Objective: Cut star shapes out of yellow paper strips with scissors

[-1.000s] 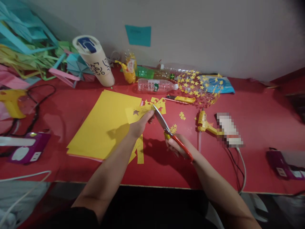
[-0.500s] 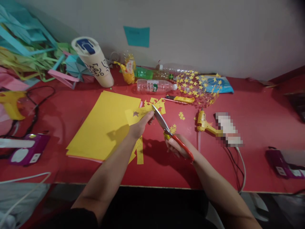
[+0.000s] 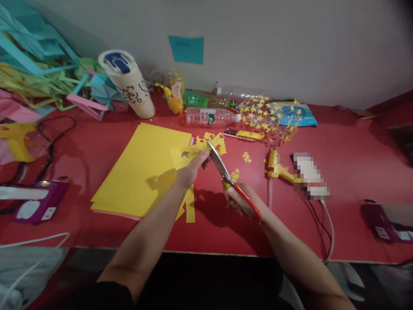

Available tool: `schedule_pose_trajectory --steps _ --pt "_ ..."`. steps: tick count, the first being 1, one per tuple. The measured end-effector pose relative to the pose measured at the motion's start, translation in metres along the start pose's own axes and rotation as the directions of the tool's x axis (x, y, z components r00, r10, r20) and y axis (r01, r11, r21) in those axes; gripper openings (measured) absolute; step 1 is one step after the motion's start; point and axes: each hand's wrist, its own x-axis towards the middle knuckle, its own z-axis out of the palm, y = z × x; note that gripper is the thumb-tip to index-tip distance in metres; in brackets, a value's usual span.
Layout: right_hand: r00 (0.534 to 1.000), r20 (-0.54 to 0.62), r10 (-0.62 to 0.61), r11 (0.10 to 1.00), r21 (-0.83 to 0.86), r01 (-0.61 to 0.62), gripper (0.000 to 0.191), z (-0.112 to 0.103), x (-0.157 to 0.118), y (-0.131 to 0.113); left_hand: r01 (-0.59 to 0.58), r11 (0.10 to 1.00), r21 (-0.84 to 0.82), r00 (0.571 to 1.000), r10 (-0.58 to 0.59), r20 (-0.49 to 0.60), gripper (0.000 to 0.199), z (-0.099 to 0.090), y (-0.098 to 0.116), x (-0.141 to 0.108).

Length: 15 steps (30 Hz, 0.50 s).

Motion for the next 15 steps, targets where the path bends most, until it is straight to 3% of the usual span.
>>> schedule_pose_trajectory --steps 8,15 --pt "1.0 -0.012 -0.022 1.0 -0.004 0.022 0.046 -0.0011 -0.0011 -0.0011 0.035 0.999 -0.007 0.999 -0.035 0.008 0.037 -0.0019 -0.0028 0.001" --pt "1.0 -0.016 -0.001 1.0 -0.003 0.001 0.042 -0.0022 -0.0017 0.0009 -0.031 0.999 -0.028 0.999 0.032 0.038 0.037 -0.0043 -0.0024 0.001"
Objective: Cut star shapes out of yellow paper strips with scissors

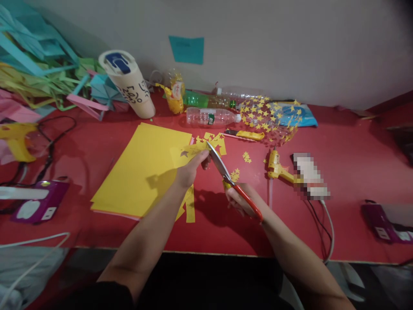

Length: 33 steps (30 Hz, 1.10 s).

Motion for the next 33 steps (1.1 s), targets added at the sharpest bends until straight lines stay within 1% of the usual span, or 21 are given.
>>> schedule_pose_trajectory --steps 4,9,17,21,23,27,33 --pt "1.0 0.004 -0.001 1.0 -0.021 0.001 0.041 -0.001 0.001 -0.003 -0.025 0.998 -0.053 0.999 0.023 -0.032 0.035 0.0 0.002 0.0" --pt "1.0 0.007 -0.013 0.999 -0.049 0.013 0.04 -0.003 0.003 -0.002 -0.084 0.986 -0.142 0.987 0.063 -0.147 0.029 0.003 0.005 0.002" --pt "1.0 -0.009 0.008 0.997 -0.073 -0.009 0.042 -0.003 0.007 0.005 -0.118 0.977 -0.176 0.958 0.066 -0.28 0.015 0.002 0.013 0.008" --pt "1.0 0.0 0.02 0.996 -0.084 -0.019 0.043 -0.001 0.007 0.003 -0.127 0.98 -0.155 0.956 0.079 -0.283 0.015 0.001 0.014 0.008" --pt "0.999 -0.015 0.039 0.994 -0.099 -0.041 0.044 0.0 0.007 0.001 -0.126 0.983 -0.131 0.957 0.086 -0.277 0.015 0.0 0.013 0.008" --pt "0.996 -0.056 0.073 0.991 -0.11 -0.079 0.046 0.0 0.005 -0.002 -0.11 0.992 -0.061 0.969 0.094 -0.228 0.013 0.0 0.012 0.007" --pt "0.999 -0.017 0.05 0.993 -0.103 -0.051 0.049 -0.002 0.007 0.002 -0.136 0.989 -0.057 0.97 0.122 -0.211 0.013 -0.002 0.01 0.008"
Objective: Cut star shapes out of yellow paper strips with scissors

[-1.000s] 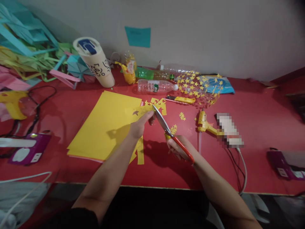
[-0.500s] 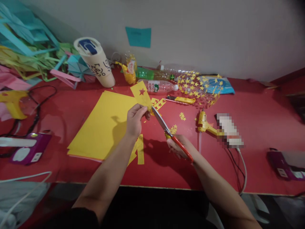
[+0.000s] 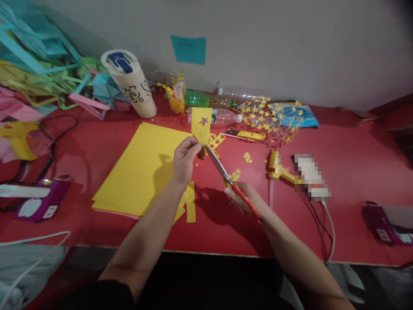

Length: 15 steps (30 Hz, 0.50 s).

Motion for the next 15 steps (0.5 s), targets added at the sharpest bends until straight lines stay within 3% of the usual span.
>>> schedule_pose_trajectory --steps 15 --pt "0.996 0.059 -0.066 0.995 -0.073 0.07 0.053 -0.0071 0.0023 0.0078 -0.058 0.996 0.069 0.997 0.055 0.044 0.015 -0.002 -0.0003 0.0003"
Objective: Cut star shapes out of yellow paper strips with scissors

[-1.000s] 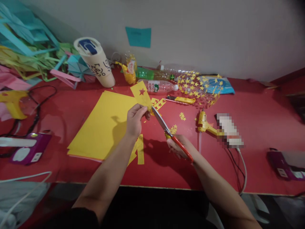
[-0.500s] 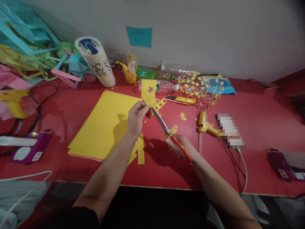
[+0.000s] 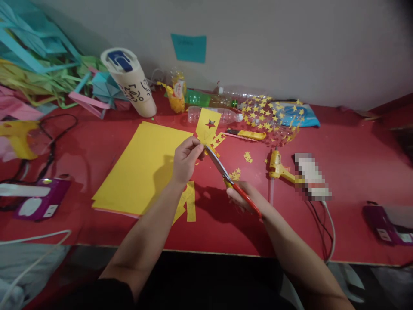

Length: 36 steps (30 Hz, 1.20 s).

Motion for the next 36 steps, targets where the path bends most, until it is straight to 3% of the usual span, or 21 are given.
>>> schedule_pose_trajectory --steps 36 --pt "0.997 -0.031 0.074 0.995 0.068 -0.072 0.047 0.0004 -0.0028 -0.008 0.028 0.998 0.05 1.0 -0.029 0.005 0.015 -0.0014 0.0039 0.001"
